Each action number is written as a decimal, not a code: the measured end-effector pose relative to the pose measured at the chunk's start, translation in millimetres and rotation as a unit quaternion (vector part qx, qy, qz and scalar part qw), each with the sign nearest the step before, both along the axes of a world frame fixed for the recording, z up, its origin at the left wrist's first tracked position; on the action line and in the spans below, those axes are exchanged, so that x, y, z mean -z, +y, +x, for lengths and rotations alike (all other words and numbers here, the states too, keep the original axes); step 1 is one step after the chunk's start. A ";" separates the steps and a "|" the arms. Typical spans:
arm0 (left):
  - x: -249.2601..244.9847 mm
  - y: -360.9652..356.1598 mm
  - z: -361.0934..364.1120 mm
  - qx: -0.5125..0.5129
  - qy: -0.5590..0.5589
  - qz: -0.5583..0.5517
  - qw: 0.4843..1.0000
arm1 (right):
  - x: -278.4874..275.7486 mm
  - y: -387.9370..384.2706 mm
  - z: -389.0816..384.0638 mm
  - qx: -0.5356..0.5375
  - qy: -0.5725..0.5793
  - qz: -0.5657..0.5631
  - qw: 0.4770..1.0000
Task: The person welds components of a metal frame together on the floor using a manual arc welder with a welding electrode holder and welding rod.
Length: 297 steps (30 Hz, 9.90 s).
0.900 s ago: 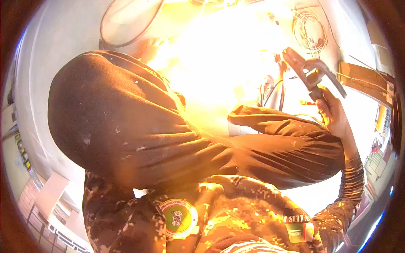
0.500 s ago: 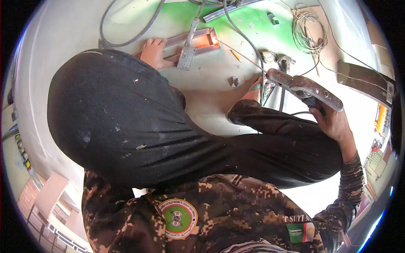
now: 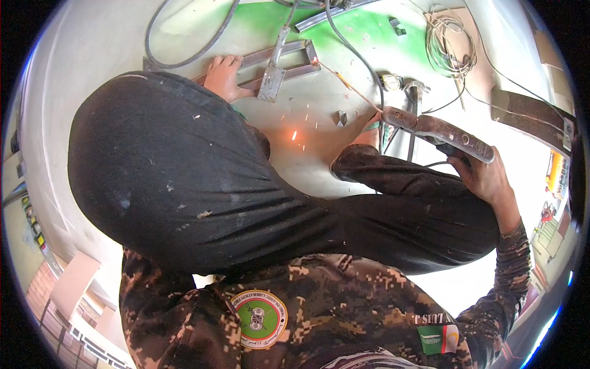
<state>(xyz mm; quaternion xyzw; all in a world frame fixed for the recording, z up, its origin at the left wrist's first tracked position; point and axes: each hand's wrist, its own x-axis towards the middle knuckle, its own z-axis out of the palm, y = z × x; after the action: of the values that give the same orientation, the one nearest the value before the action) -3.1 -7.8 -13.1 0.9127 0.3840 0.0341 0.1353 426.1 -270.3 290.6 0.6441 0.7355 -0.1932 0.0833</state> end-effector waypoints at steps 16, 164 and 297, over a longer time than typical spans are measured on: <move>1.3 5.1 -1.0 -0.006 0.023 0.000 1.000 | -8.1 4.3 -2.3 0.054 0.068 -0.019 0.996; -6.7 36.5 18.4 0.000 0.034 0.006 0.999 | -15.9 29.6 14.6 -0.005 0.057 0.003 0.998; -12.1 -8.1 -86.4 -0.554 -0.303 0.029 0.774 | 309.3 182.3 -378.6 0.460 0.829 -0.202 0.247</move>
<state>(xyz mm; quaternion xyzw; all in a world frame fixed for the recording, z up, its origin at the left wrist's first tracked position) -89.5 -15.9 -1.0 0.4876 0.7613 0.3897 0.1756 47.4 -88.0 -18.8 0.3201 -0.0847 -0.7683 -0.5478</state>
